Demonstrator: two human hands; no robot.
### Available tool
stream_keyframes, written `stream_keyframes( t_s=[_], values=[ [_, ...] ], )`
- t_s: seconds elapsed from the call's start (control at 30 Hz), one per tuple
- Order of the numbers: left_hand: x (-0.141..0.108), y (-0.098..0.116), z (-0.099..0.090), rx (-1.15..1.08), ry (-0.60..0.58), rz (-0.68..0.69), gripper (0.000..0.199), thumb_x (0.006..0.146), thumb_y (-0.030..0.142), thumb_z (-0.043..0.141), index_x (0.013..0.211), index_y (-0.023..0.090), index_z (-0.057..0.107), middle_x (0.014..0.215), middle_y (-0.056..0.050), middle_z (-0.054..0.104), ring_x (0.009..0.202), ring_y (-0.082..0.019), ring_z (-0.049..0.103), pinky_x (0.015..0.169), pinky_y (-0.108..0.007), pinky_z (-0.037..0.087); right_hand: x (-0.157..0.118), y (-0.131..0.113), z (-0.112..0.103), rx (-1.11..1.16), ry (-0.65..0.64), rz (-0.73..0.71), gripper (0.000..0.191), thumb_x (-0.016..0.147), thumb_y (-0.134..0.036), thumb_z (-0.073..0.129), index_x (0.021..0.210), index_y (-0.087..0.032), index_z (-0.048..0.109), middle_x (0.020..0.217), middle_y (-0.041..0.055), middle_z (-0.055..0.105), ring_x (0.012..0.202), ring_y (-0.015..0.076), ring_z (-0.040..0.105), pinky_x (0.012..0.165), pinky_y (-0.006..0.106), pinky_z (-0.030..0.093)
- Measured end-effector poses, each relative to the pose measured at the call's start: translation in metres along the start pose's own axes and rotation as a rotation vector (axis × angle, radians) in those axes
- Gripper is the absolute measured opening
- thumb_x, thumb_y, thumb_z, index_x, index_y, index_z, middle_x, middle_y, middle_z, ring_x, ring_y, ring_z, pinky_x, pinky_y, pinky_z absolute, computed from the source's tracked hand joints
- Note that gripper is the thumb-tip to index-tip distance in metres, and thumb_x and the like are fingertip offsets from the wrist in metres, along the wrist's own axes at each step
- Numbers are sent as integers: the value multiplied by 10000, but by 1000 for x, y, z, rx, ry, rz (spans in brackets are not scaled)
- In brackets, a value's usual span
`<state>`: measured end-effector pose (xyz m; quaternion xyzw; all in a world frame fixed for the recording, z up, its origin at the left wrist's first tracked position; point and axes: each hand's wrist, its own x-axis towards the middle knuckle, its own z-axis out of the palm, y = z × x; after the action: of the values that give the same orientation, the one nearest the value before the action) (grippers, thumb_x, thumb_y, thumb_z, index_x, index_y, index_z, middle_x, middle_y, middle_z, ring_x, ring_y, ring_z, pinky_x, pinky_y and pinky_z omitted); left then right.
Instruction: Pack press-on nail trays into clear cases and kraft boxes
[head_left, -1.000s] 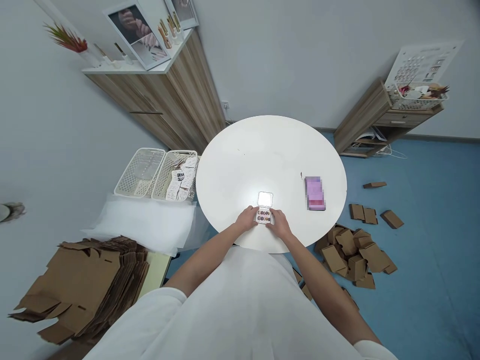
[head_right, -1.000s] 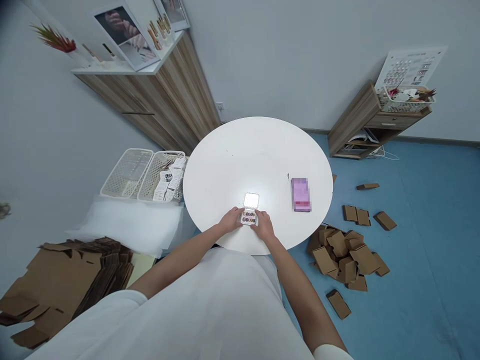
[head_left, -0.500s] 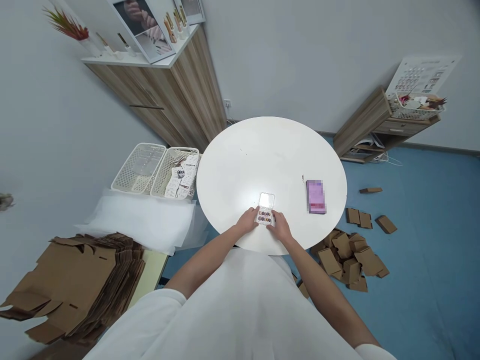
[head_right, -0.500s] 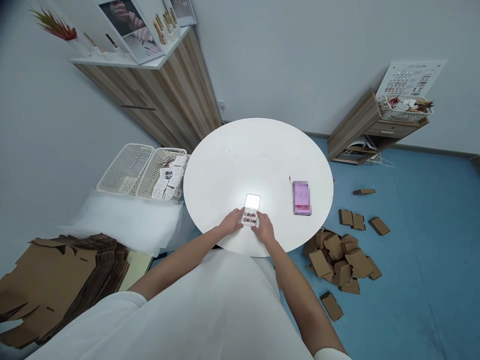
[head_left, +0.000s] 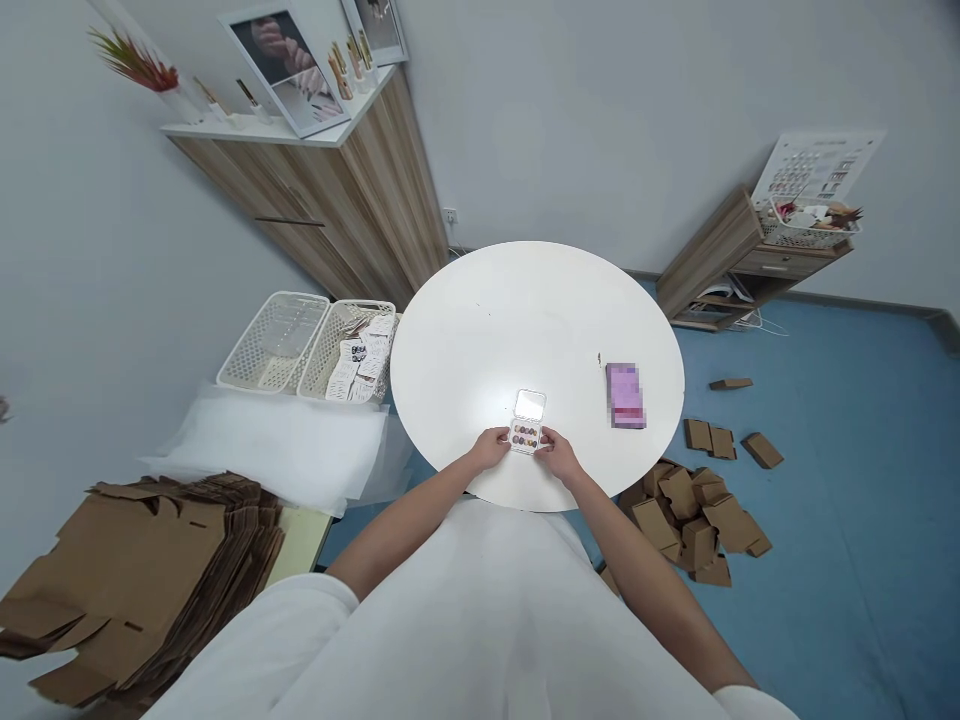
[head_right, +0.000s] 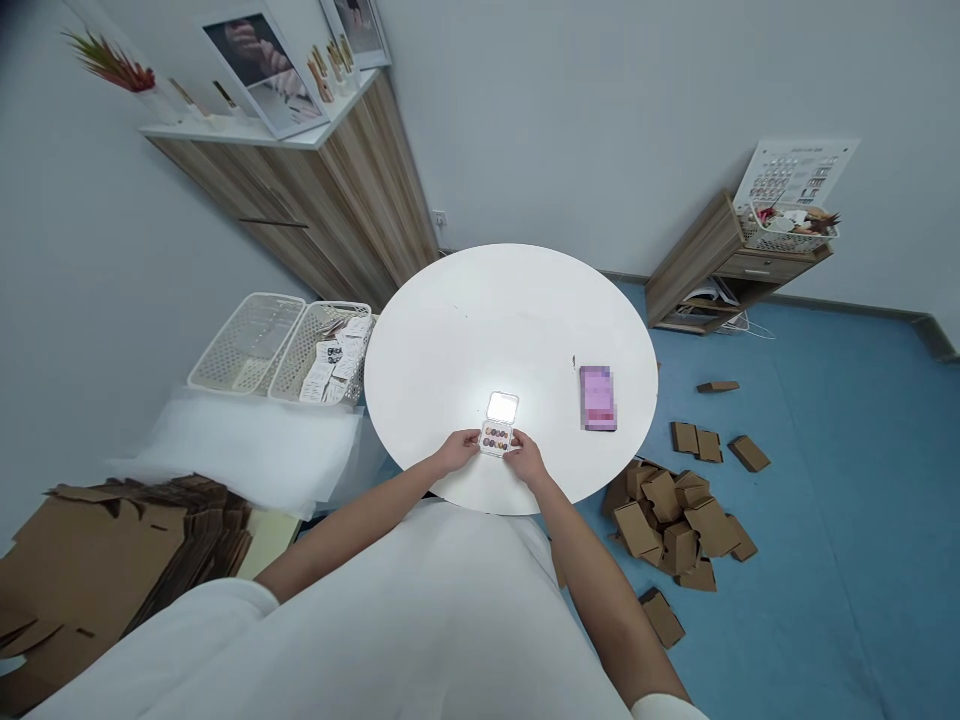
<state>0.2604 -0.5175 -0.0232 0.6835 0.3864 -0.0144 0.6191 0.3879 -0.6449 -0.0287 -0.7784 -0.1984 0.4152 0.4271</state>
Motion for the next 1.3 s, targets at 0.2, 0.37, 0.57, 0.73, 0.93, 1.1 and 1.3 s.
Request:
stream_keyframes(
  t_s=[0.2, 0.37, 0.57, 0.73, 0.93, 1.1, 1.3],
  values=[
    [-13, 2, -3, -234, 102, -73, 197, 696, 202, 594, 880, 147, 551, 787, -31, 557, 673, -96, 513, 634, -236, 426, -13, -8, -1, 118, -21, 22, 524, 608, -182, 548, 1127, -189, 481, 968, 42, 536, 668, 106, 553, 626, 261, 466],
    [-25, 10, -15, -406, 28, -93, 237, 675, 284, 646, 834, 149, 534, 711, -16, 572, 628, -85, 521, 631, -249, 436, -22, -16, -2, 206, -63, -43, 492, 633, -279, 586, 1112, -214, 497, 993, 39, 534, 675, 102, 542, 618, 260, 457],
    [-33, 21, -24, -513, 2, -92, 315, 615, 308, 706, 825, 138, 543, 687, -7, 577, 615, -85, 528, 673, -276, 440, -14, -24, -11, 334, -94, 1, 352, 692, -419, 550, 971, -208, 582, 897, 28, 592, 701, 116, 561, 638, 257, 451],
    [-36, 27, -21, -548, -44, -108, 325, 603, 294, 722, 835, 137, 557, 708, -14, 592, 655, -94, 549, 702, -280, 439, -3, -36, -15, 540, -167, 123, 318, 745, -421, 507, 956, -197, 586, 895, 49, 619, 679, 126, 589, 630, 262, 470],
    [-36, 30, -18, -537, -74, -150, 355, 609, 320, 720, 864, 139, 552, 751, -29, 610, 658, -87, 560, 700, -281, 447, 1, -49, -22, 617, -161, 66, 264, 758, -367, 521, 959, -203, 569, 936, 53, 639, 716, 131, 604, 676, 276, 484],
    [-35, 27, -19, -607, -62, -155, 326, 624, 292, 715, 869, 142, 560, 751, -29, 609, 631, -74, 555, 678, -265, 453, 1, -51, -28, 651, -240, 42, 273, 733, -331, 553, 988, -233, 561, 1015, 52, 624, 747, 137, 604, 691, 313, 497],
    [-34, 27, -18, -636, -5, -185, 289, 662, 278, 687, 882, 150, 550, 782, -38, 603, 659, -74, 560, 675, -251, 469, -6, -51, -26, 685, -332, 36, 265, 765, -336, 483, 984, -219, 575, 1126, 65, 565, 902, 196, 597, 714, 365, 511]
  ],
)
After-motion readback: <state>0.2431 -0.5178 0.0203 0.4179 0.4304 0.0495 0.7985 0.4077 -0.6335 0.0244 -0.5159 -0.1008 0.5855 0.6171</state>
